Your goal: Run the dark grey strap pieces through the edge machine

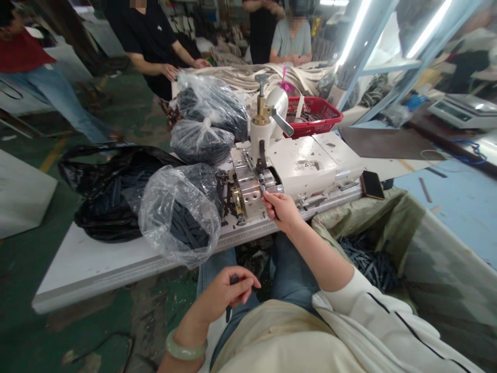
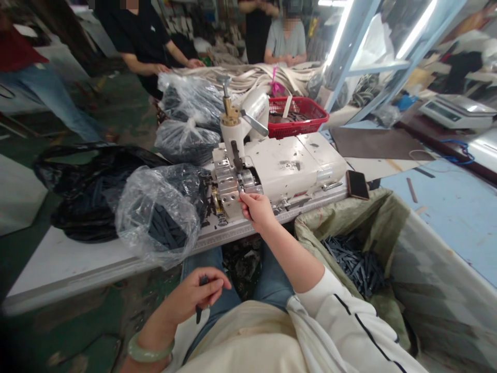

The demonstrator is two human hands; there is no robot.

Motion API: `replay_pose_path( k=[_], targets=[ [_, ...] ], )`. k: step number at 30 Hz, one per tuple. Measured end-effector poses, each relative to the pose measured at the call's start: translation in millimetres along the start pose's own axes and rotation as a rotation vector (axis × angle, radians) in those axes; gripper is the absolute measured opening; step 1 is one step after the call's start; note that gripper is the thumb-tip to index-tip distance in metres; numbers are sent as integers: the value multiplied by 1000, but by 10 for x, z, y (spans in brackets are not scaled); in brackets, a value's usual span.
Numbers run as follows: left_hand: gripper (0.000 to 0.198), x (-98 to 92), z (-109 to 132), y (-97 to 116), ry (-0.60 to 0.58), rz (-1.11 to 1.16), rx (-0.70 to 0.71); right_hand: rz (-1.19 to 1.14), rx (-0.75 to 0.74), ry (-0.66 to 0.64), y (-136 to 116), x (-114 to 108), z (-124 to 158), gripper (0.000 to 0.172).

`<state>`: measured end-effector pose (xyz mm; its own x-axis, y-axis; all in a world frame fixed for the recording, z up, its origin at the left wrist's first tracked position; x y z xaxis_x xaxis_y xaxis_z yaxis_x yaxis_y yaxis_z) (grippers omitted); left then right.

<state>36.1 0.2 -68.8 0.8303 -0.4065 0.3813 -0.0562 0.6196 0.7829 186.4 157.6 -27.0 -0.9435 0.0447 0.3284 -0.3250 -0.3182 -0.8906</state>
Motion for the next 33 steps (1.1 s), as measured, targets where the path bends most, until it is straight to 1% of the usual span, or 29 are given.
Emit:
replay_pose_path(
  k=[4,8,10,12,13,14,15,16,17,18,19,20,21,22,23,24,25,26,27,28,29,30,31,32,33],
  targets=[
    [31,-75,15,-17,17,48,-5,-43,56,14,25,21,-120,28],
    [32,-90,-4,-37,13,63,-8,-119,103,48,28,56,-138,24],
    [32,-89,-16,-43,9,72,-10,-181,114,91,11,81,-136,24],
    [33,-85,-25,-46,2,82,-10,-260,79,163,-37,63,-120,26],
    [33,-85,-26,-45,2,90,-6,-303,30,206,-84,14,-97,26],
    [34,-84,-26,-40,1,103,3,-343,-39,256,-146,-79,-56,25],
    [36,-80,-26,-33,-4,124,14,-382,-125,314,-220,-229,12,23],
    [39,-71,-24,-20,-14,158,30,-421,-217,381,-294,-442,113,21],
    [43,-63,-24,-1,-25,204,51,-459,-311,465,-358,-723,250,20],
    [48,-55,-25,26,-33,264,77,-500,-394,562,-396,-1059,422,19],
    [54,-48,-28,60,-41,336,105,-555,-453,659,-396,-1430,616,23],
    [60,-43,-36,99,-45,420,135,-605,-495,771,-358,-1818,833,33],
    [64,-41,-48,141,-43,510,166,-638,-460,861,-262,-2175,1029,46],
    [67,-38,-65,182,-40,602,193,-657,-371,927,-124,-2476,1206,55],
    [68,-32,-88,220,-36,691,212,-669,-271,945,29,-2691,1353,59],
    [68,-18,-116,252,-34,769,222,-685,-183,959,194,-2821,1489,60],
    [67,1,-149,281,-32,835,230,-697,-107,918,350,-2833,1578,57],
    [66,25,-185,309,-30,889,240,-689,-62,903,492,-2763,1662,51],
    [65,55,-222,334,-28,929,250,-670,1,838,629,-2576,1696,42],
    [63,86,-258,356,-24,958,266,-636,92,729,762,-2287,1694,33],
    [62,117,-292,376,-15,974,285,-580,202,552,883,-1903,1661,26],
    [61,145,-320,391,0,975,308,-491,308,311,979,-1450,1624,22],
    [61,167,-339,404,22,959,336,-384,378,46,1043,-983,1611,22],
    [61,180,-347,415,51,927,372,-286,409,-176,1083,-572,1623,28],
    [61,182,-339,427,85,879,418,-208,407,-335,1102,-248,1640,34]
  ],
)
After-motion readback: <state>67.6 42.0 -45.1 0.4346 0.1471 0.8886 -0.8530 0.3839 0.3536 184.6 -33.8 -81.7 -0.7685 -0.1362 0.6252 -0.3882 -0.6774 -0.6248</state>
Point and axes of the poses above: each hand's wrist, its own z-axis away from the middle knuckle, its own x-axis out of the palm, y = z × x, the point moved 7 cm from there along -z, towards the middle knuckle, and after that the axes turned 9 degrees about z, right-handed, at the moved point
